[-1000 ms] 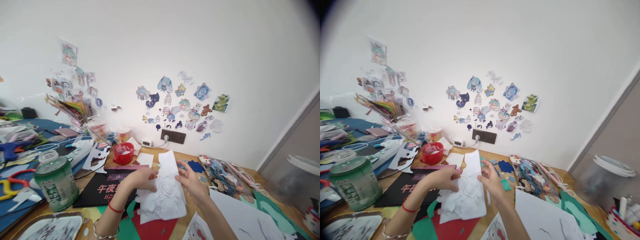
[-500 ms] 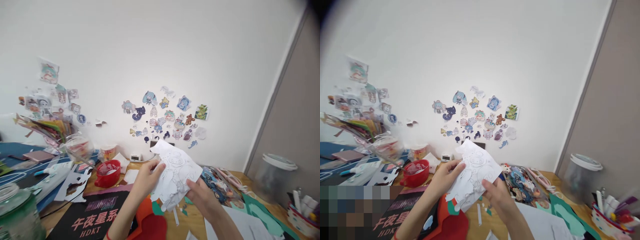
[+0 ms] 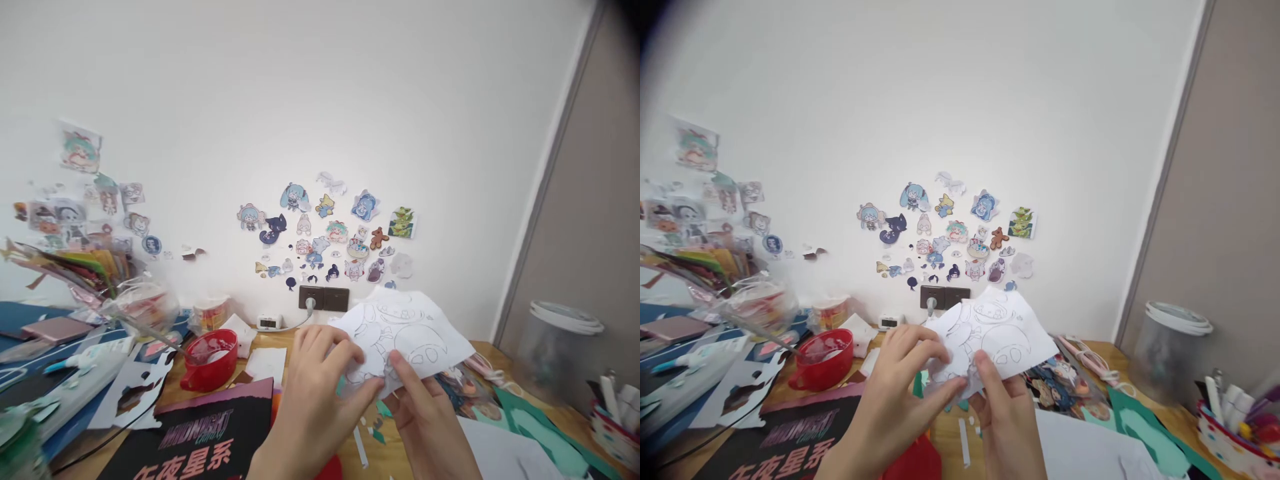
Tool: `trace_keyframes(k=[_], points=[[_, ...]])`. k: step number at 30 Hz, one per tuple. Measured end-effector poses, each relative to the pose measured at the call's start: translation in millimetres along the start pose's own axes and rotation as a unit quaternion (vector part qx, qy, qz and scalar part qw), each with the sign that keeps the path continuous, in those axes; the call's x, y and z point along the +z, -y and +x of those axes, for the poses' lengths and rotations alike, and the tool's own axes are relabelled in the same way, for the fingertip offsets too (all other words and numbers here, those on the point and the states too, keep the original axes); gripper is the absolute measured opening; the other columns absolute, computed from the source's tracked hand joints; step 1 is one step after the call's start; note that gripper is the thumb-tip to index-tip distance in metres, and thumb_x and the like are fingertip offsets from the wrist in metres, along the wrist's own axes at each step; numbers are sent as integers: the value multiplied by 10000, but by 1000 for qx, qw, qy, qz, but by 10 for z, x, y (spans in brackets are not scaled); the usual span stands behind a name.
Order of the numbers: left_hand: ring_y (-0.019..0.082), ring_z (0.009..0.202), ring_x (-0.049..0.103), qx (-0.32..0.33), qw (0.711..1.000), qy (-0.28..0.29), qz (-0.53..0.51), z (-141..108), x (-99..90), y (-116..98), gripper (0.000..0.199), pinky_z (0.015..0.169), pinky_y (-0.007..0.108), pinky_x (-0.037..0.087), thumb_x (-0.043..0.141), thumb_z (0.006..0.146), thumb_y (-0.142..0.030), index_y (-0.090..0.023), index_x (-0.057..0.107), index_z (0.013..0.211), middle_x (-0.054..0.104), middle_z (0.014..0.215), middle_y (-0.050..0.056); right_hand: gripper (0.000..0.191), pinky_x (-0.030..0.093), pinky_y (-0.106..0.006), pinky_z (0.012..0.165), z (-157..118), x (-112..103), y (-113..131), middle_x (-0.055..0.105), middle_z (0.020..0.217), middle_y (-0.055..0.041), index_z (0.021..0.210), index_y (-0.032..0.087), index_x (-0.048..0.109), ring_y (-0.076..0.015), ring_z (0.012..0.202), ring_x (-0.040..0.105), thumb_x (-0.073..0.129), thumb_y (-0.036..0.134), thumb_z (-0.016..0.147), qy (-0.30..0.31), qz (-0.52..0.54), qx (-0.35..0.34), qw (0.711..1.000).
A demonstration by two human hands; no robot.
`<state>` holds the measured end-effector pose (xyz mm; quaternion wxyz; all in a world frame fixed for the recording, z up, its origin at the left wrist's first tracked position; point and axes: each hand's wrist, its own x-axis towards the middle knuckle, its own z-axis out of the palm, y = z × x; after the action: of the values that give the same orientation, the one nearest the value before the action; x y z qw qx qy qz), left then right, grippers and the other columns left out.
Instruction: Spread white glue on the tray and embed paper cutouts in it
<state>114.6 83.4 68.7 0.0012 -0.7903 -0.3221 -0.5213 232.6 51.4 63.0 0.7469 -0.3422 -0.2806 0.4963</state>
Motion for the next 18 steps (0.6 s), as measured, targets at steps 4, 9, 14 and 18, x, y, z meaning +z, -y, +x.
trace_keyframes(k=[4, 9, 14, 18], points=[[174, 800, 487, 12, 1000, -8, -21, -22, 30, -52, 26, 746, 346, 373, 593, 772, -196, -193, 575, 790, 554, 825, 22, 513, 541, -225, 607, -88, 48, 38, 642, 1065, -32, 1165, 239, 563, -202, 919, 606, 728, 302, 683, 9, 6, -5, 1000], [166, 794, 495, -12, 998, 20, -62, -46, -28, -83, 98, 685, 305, 391, 504, 833, -172, -206, 593, 811, 555, 838, 29, 473, 539, -248, 614, -120, 25, 60, 649, 1036, -35, 1167, 233, 548, -195, 880, 605, 679, 368, 733, 48, -11, -4, 999], [155, 736, 509, -30, 997, -18, -68, -36, -40, -141, 88, 663, 298, 393, 551, 808, -171, -185, 596, 734, 576, 759, 18, 359, 535, -291, 730, -134, -28, 35, 669, 983, -55, 992, 174, 639, -226, 911, 612, 715, 357, 693, 25, -46, -32, 998], [152, 714, 529, -19, 996, -13, -82, -31, -15, -196, 136, 703, 317, 391, 549, 817, -185, -188, 612, 698, 614, 695, 1, 339, 511, -314, 810, -137, -96, -13, 677, 971, -44, 937, 189, 644, -231, 940, 609, 737, 364, 662, -3, -82, -105, 991]])
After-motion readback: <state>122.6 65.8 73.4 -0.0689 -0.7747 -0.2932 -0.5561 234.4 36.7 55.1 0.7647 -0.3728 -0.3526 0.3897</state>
